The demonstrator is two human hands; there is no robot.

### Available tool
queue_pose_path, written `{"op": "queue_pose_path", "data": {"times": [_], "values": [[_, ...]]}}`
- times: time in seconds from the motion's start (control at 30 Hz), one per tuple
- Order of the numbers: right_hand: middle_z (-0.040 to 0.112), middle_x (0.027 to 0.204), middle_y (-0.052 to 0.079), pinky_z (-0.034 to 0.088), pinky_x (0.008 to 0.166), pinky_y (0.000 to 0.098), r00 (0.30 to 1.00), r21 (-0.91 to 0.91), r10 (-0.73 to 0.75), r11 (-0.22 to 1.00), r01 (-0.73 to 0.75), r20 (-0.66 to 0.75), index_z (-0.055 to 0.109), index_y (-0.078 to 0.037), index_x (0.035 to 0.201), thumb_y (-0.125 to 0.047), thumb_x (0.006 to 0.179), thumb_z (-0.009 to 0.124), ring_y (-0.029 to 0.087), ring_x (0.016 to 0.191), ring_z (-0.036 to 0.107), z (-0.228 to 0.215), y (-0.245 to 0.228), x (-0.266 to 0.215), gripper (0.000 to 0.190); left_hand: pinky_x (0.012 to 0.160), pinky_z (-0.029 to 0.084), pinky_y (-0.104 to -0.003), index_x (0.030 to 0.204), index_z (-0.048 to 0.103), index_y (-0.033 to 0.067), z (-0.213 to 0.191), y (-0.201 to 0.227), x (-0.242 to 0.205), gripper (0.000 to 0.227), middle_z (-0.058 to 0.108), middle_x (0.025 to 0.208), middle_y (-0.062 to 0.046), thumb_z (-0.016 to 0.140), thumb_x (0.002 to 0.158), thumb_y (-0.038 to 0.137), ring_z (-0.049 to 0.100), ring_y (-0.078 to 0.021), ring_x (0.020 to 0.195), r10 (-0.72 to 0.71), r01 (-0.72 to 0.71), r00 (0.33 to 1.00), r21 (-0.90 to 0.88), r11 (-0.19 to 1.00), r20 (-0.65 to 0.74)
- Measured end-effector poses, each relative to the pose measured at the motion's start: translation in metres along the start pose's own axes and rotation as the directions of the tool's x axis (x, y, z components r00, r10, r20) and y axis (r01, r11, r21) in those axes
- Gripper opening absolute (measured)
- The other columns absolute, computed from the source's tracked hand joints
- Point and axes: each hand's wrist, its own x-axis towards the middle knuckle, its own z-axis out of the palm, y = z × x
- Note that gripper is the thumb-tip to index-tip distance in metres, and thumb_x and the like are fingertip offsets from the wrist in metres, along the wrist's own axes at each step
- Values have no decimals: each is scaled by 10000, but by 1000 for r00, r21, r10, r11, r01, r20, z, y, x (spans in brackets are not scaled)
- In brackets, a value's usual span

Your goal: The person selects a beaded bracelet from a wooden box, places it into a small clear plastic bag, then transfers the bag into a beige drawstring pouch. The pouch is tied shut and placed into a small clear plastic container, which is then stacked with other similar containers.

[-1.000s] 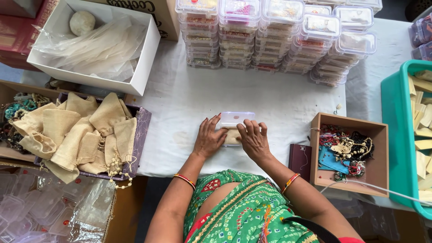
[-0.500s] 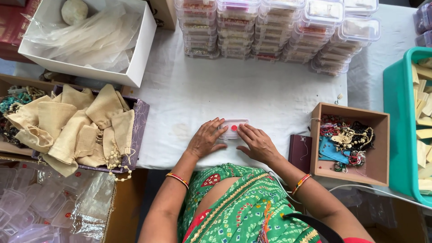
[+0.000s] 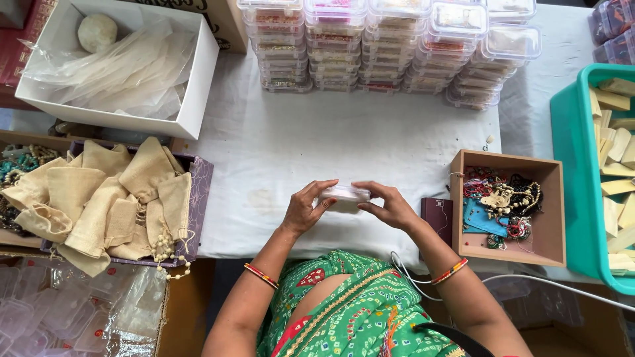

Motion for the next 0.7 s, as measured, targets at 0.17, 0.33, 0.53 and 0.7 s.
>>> {"op": "queue_pose_path", "data": {"times": [0.17, 0.33, 0.53, 0.7], "values": [[750, 1172, 82, 608, 928, 367, 1000, 148, -26, 989, 26, 0, 687, -168, 1347, -156, 913, 745, 214, 1024, 734, 3, 19, -11, 438, 823, 623, -356, 1305, 678, 194, 8, 0, -4, 375, 753, 1177, -62, 728, 948, 297, 755, -243, 1015, 16, -19, 999, -64, 998, -40], [753, 1183, 83, 605, 927, 359, 998, 85, -53, 995, 55, -30, 674, -162, 1376, -151, 931, 752, 203, 1042, 725, -12, 19, -7, 452, 935, 637, -369, 1383, 645, 232, 14, -13, 1, 413, 735, 1301, -57, 702, 994, 357, 744, -254, 1157, 21, -21, 1000, -61, 998, -13], [711, 1230, 106, 562, 1046, 355, 839, 5, -153, 983, 183, -523, 587, -81, 1410, -8, 863, 741, 212, 1077, 703, -104, 14, 18, 573, 1240, 319, -478, 1638, 212, 190, 15, -54, 4, 864, 367, 1641, -91, 611, 975, 574, 394, -289, 1485, 102, -89, 995, 348, 933, -21], [597, 1365, 135, 530, 1100, 377, 317, -369, -372, 926, 72, -872, 650, -38, 1245, 79, 925, 807, 261, 1319, 610, -222, 10, 42, 375, 1234, 180, -486, 1505, 434, 215, 15, -64, -2, 690, 333, 1604, -137, 585, 947, 591, 283, -285, 1500, -19, -54, 995, 671, 739, 101]]}}
